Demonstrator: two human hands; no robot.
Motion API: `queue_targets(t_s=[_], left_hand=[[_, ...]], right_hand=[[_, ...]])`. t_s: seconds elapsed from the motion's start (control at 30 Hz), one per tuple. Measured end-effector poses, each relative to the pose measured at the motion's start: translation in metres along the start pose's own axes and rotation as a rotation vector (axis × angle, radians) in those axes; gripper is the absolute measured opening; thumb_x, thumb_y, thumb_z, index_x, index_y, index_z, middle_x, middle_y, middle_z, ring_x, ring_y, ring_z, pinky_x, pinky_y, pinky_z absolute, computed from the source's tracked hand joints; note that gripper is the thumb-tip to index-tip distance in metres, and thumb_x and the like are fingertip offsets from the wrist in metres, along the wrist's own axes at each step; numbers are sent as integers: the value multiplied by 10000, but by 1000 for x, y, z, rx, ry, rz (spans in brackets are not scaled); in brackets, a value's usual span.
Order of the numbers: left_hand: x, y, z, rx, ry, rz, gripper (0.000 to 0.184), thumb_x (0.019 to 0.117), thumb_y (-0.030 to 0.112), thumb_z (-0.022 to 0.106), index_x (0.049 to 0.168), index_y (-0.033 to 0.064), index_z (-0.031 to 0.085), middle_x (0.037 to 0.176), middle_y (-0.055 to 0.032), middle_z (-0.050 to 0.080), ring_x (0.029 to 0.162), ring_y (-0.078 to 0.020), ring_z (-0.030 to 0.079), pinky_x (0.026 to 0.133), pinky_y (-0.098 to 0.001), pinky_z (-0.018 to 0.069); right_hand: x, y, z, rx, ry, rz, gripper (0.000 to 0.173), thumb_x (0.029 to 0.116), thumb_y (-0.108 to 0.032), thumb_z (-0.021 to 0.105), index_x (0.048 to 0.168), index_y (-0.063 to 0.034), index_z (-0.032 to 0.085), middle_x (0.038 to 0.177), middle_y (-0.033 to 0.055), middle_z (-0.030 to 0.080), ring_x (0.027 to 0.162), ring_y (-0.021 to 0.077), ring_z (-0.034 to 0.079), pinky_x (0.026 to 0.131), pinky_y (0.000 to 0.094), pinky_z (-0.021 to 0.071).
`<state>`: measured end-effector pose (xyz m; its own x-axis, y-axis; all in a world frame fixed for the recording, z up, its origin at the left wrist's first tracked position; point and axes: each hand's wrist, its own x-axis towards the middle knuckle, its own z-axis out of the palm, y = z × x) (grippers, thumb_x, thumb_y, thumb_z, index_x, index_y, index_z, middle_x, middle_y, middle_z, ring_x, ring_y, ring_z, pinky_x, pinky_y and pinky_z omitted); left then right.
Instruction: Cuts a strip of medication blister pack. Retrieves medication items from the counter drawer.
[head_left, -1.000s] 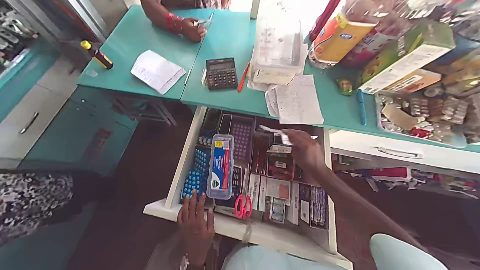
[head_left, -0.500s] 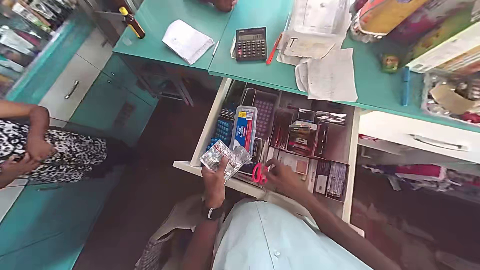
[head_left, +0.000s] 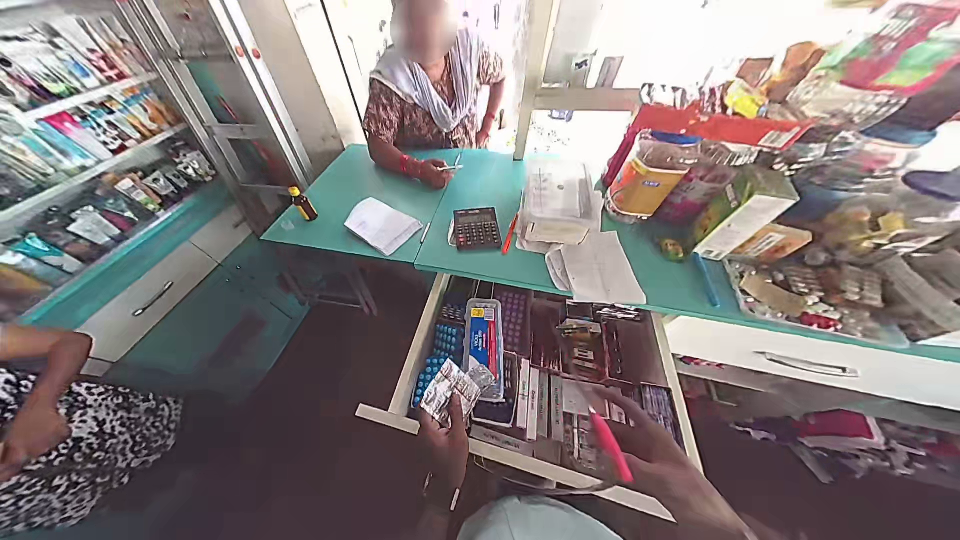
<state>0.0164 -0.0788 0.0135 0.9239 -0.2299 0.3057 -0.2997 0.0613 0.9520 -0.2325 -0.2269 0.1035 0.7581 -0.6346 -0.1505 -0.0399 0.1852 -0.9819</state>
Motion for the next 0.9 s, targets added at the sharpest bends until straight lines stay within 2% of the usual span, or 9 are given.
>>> queue_targets(t_s=[0.1, 0.2, 0.27, 0.33, 0.4, 0.5, 0.6, 0.73, 0.9], left_hand=[[27, -2, 22, -98, -62, -107, 608, 914, 111, 692, 1394, -117, 395, 1223, -174, 649, 1099, -81, 668, 980, -254, 556], [59, -1, 43, -208, -78, -272, 680, 913, 66, 693, 1464, -52, 312, 1332, -211, 576, 1188, -161, 628, 1013, -321, 542], [77, 3, 51, -265, -99, -314, 680, 911, 38, 695, 1479, -28, 327, 1351, -191, 579, 1204, -166, 622, 1029, -333, 535], [93, 19, 58, -304, -120, -308, 623, 895, 14, 709, 1440, -36, 411, 1287, -172, 634, 1151, -171, 656, 995, -337, 562], [106, 45, 64, -317, -164, -282, 526, 884, 2, 722, 1362, -49, 509, 1193, -153, 692, 1076, -171, 696, 945, -342, 596], [119, 82, 78, -255, -293, -197, 504, 892, 40, 724, 1347, -71, 538, 1189, -138, 701, 1074, -161, 697, 948, -342, 597], [129, 100, 100, -317, -384, -123, 470, 886, -27, 697, 1312, -123, 525, 1142, -140, 711, 1030, -163, 711, 926, -327, 605], [142, 108, 131, -343, -424, -95, 439, 881, -39, 695, 1283, -126, 539, 1111, -140, 715, 1009, -172, 715, 909, -331, 611], [157, 106, 155, -542, -412, -325, 420, 884, -82, 670, 1281, -82, 533, 1064, -145, 717, 961, -217, 725, 885, -404, 619]], right_hand=[[8, -33, -11, 207, -105, -291, 843, 795, -204, 878, 1521, -285, 457, 1181, 7, 723, 969, 146, 719, 862, 320, 620], [37, -55, -16, 318, -230, -407, 839, 791, -552, 815, 1519, -359, 447, 1082, -44, 705, 813, 62, 669, 680, 223, 583], [60, -62, -14, 480, -349, -378, 847, 703, -755, 738, 1441, -405, 513, 1049, -21, 669, 654, 49, 583, 498, 192, 458], [83, -61, -18, 528, -352, -403, 639, 787, -656, 749, 1341, -377, 596, 1010, -49, 675, 610, 9, 562, 475, 151, 439], [102, -59, -18, 461, -239, -429, 499, 855, -489, 774, 1303, -338, 614, 967, -52, 698, 667, 17, 618, 548, 163, 510], [131, -67, -13, 228, -26, -350, 622, 835, -358, 822, 1331, -146, 514, 1042, 67, 740, 895, 202, 727, 756, 357, 627], [170, -81, 2, 73, -50, -367, 591, 845, -204, 800, 1281, -42, 435, 1036, 88, 742, 910, 214, 742, 725, 332, 626], [208, -96, 21, 36, -81, -331, 533, 761, -73, 827, 1182, -66, 499, 934, -1, 721, 783, 104, 717, 652, 255, 613], [238, -80, 10, 299, 29, -230, 581, 633, -8, 862, 1109, -86, 536, 847, -20, 635, 695, 72, 638, 606, 244, 580]])
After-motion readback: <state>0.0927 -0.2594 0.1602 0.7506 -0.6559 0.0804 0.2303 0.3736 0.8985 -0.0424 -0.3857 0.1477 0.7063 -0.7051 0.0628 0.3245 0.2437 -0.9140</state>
